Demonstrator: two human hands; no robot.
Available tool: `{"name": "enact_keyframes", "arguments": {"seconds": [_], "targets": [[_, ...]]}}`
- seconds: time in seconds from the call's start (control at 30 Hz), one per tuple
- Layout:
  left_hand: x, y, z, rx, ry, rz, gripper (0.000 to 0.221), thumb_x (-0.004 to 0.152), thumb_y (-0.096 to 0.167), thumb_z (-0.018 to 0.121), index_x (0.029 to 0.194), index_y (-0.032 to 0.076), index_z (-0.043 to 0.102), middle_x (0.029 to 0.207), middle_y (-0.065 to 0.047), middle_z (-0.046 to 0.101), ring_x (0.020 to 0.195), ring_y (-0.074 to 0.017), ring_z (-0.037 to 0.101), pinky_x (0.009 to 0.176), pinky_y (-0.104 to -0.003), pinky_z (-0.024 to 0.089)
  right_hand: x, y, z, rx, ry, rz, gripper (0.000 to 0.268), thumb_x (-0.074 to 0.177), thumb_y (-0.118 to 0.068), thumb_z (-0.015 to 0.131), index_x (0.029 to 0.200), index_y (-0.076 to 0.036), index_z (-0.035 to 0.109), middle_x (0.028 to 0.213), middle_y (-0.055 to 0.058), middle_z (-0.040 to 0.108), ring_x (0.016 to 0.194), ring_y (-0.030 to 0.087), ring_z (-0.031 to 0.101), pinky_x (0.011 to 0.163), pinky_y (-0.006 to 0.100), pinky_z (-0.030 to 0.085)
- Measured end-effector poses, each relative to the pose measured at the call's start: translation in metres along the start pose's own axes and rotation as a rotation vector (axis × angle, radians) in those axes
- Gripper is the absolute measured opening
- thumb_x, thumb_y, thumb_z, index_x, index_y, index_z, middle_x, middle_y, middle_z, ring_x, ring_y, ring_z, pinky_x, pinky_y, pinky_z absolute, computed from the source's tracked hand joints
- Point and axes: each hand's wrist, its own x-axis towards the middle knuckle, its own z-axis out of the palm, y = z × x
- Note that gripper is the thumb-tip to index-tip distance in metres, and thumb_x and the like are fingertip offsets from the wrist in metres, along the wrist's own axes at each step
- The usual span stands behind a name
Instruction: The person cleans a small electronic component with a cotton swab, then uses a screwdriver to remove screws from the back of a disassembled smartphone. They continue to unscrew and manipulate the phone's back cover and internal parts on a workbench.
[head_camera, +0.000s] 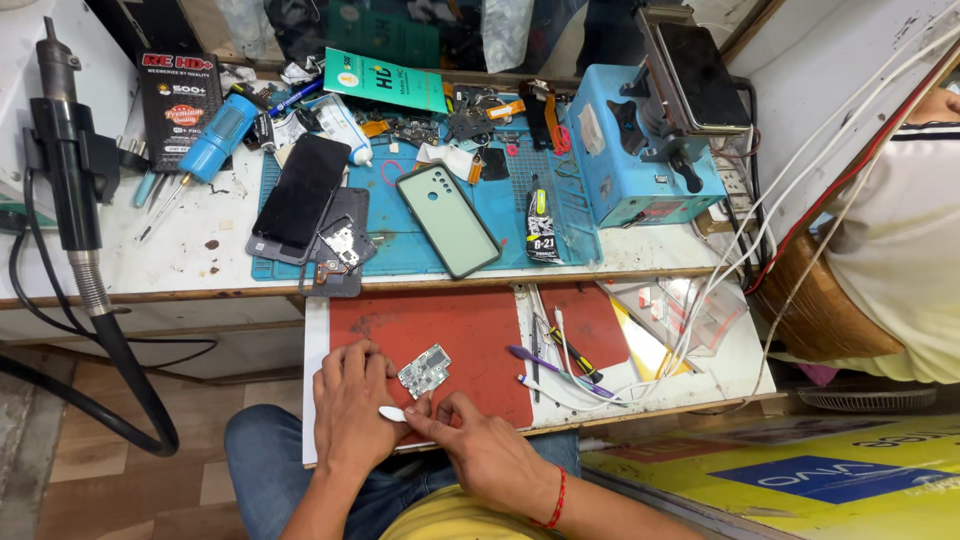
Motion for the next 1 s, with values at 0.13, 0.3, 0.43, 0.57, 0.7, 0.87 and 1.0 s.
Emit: {"name": "enact_keyframes", "arguments": {"seconds": [0.13, 0.3, 0.43, 0.57, 0.7, 0.87, 1.0], "targets": [[-0.003, 0.004, -0.002, 0.0, 0.002, 0.004, 0.056, 0.066, 0.053, 0.082, 0.092, 0.007, 0.066, 0.115, -0.007, 0.054, 0.118, -0.0313, 0.045, 0.097, -0.047, 0.037, -0.002, 0.003, 0.002, 0.042, -0.022, 0.029, 0.061, 0.091, 0.001, 0.055, 0.148, -0.022, 0.057, 0.111, 0.015, 0.058, 0.074, 0.04, 0.064, 0.065, 0.049, 0.054], [0.001, -0.001, 0.0, 0.045, 0.034, 0.035, 0.052, 0.056, 0.043, 0.084, 0.094, 0.012, 0.067, 0.114, -0.007, 0.056, 0.119, -0.033, 0.046, 0.096, -0.048, 0.039, 0.005, 0.003, 0.0, 0.121, 0.159, -0.114, 0.053, 0.094, 0.0, 0.058, 0.145, -0.015, 0.061, 0.108, 0.013, 0.059, 0.085, 0.034, 0.065, 0.072, 0.043, 0.055], [-0.011, -0.01, 0.021, 0.034, 0.073, 0.035, 0.05, 0.057, 0.044, 0.089, 0.087, 0.01, 0.068, 0.113, -0.009, 0.056, 0.114, -0.0343, 0.047, 0.095, -0.05, 0.039, -0.022, 0.01, -0.005, 0.986, -0.643, -0.159, 0.041, 0.106, -0.001, 0.051, 0.147, -0.004, 0.057, 0.118, 0.011, 0.052, 0.082, 0.021, 0.055, 0.067, 0.033, 0.048], [-0.006, -0.013, 0.023, -0.038, 0.12, 0.065, 0.049, 0.061, 0.043, 0.089, 0.089, 0.009, 0.068, 0.119, -0.009, 0.056, 0.118, -0.0329, 0.047, 0.097, -0.049, 0.039, -0.018, 0.002, 0.001, 1.155, -0.91, -0.54, 0.029, 0.118, -0.007, 0.053, 0.147, -0.005, 0.053, 0.118, 0.006, 0.054, 0.084, 0.014, 0.055, 0.076, 0.027, 0.049], [-0.011, -0.008, 0.008, -0.06, 0.096, 0.039, 0.051, 0.059, 0.043, 0.089, 0.089, 0.008, 0.068, 0.119, -0.01, 0.057, 0.119, -0.0324, 0.047, 0.096, -0.049, 0.039, -0.009, -0.016, 0.03, 1.805, -0.646, -0.027, 0.035, 0.112, -0.006, 0.056, 0.147, -0.002, 0.054, 0.098, 0.007, 0.059, 0.067, 0.012, 0.056, 0.06, 0.023, 0.048], [-0.009, -0.01, 0.011, 0.0, 0.102, 0.068, 0.054, 0.062, 0.048, 0.09, 0.089, 0.007, 0.068, 0.119, -0.011, 0.057, 0.118, -0.0337, 0.047, 0.095, -0.049, 0.039, 0.002, 0.024, 0.048, 1.55, 0.216, 0.534, 0.044, 0.105, -0.007, 0.053, 0.148, 0.0, 0.05, 0.098, 0.005, 0.06, 0.064, 0.009, 0.051, 0.056, 0.022, 0.045], [-0.009, -0.016, 0.016, -0.034, 0.118, 0.078, 0.052, 0.065, 0.046, 0.089, 0.09, 0.006, 0.067, 0.117, -0.01, 0.056, 0.119, -0.0326, 0.047, 0.095, -0.048, 0.039, -0.01, 0.04, 0.038, 1.09, 0.281, 0.22, 0.048, 0.105, -0.005, 0.051, 0.153, -0.006, 0.047, 0.102, 0.005, 0.053, 0.068, 0.01, 0.052, 0.058, 0.024, 0.047]]}}
